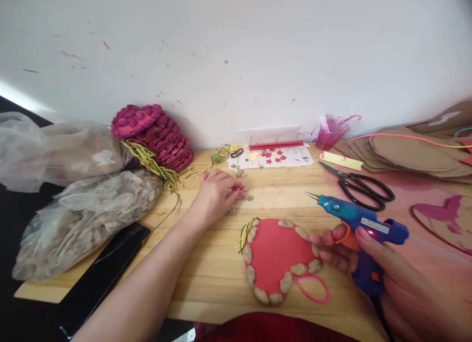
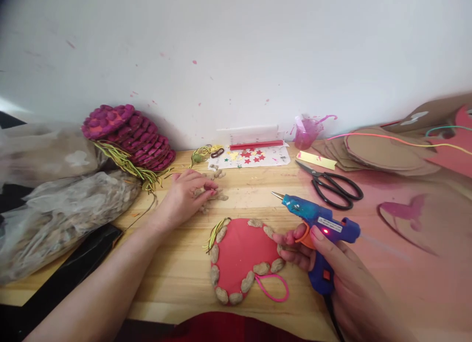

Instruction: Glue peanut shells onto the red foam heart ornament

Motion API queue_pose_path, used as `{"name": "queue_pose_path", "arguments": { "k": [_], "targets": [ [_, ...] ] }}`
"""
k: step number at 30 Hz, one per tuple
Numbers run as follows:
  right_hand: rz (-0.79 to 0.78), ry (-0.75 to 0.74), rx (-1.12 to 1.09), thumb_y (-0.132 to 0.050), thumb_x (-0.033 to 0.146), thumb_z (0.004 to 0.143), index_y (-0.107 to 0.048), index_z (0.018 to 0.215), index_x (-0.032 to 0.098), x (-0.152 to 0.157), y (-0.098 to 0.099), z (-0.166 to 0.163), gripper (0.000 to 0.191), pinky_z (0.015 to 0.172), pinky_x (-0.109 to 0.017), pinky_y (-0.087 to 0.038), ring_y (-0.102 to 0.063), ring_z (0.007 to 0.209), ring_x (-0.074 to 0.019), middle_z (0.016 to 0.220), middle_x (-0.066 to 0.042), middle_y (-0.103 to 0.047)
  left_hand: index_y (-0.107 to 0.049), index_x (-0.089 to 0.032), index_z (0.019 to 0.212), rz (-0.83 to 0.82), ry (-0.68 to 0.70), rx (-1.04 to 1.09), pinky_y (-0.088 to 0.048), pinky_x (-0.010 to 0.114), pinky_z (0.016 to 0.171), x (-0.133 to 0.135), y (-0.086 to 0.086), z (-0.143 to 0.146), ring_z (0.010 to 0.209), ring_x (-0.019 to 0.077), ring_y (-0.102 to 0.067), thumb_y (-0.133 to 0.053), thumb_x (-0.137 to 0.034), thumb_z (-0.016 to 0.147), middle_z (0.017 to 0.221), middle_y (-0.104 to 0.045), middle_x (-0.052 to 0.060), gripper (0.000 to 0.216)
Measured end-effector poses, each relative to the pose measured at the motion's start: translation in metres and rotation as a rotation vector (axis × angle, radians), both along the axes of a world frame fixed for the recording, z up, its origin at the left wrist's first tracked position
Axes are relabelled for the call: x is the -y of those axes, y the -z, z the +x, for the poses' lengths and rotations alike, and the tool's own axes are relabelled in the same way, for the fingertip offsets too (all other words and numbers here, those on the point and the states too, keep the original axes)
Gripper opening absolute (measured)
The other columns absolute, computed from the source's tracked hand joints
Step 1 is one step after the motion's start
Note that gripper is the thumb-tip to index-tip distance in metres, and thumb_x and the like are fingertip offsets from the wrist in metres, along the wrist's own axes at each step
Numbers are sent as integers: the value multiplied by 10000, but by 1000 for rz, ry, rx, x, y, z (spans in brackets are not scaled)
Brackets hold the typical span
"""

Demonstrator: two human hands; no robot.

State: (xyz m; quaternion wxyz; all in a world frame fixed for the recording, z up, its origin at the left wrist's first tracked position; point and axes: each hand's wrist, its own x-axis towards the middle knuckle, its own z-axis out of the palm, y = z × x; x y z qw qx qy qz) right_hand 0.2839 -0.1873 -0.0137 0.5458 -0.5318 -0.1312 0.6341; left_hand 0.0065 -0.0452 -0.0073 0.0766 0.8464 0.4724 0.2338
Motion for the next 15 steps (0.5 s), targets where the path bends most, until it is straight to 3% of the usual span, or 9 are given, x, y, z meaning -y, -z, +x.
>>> {"name": "queue_pose_path", "arguments": {
  "k": [7, 12, 15],
  "targets": [
    [104, -27, 60, -787, 424, 754, -742, 769, 213, -2, 0, -2, 217, 787, -390, -643, -758, 846, -274, 781, -44, -762, -723, -254, 940, 77, 144, -23, -308, 423, 902, 10, 13, 24, 970, 223, -569, -600, -267, 950, 957, -743, 29, 124],
    [121, -51, 40, -774, 441, 773, -735, 769, 208, -2, -1, -2, 236, 803, -366, -634, -755, 856, -254, 789, -50, -759, -738, -252, 891, 108, 83, -17, -314, 419, 867, 11, 11, 22, 924, 223, -567, -568, -355, 972, 885, -731, 38, 215],
    [125, -63, 16, -755, 436, 803, -736, 789, 203, -1, -2, -2, 234, 817, -350, -628, -753, 878, -241, 809, -49, -759, -738, -252, 920, 104, 72, -4, -315, 411, 833, 11, 9, 19, 906, 216, -564, -511, -271, 995, 891, -731, 33, 240]
  ]
}}
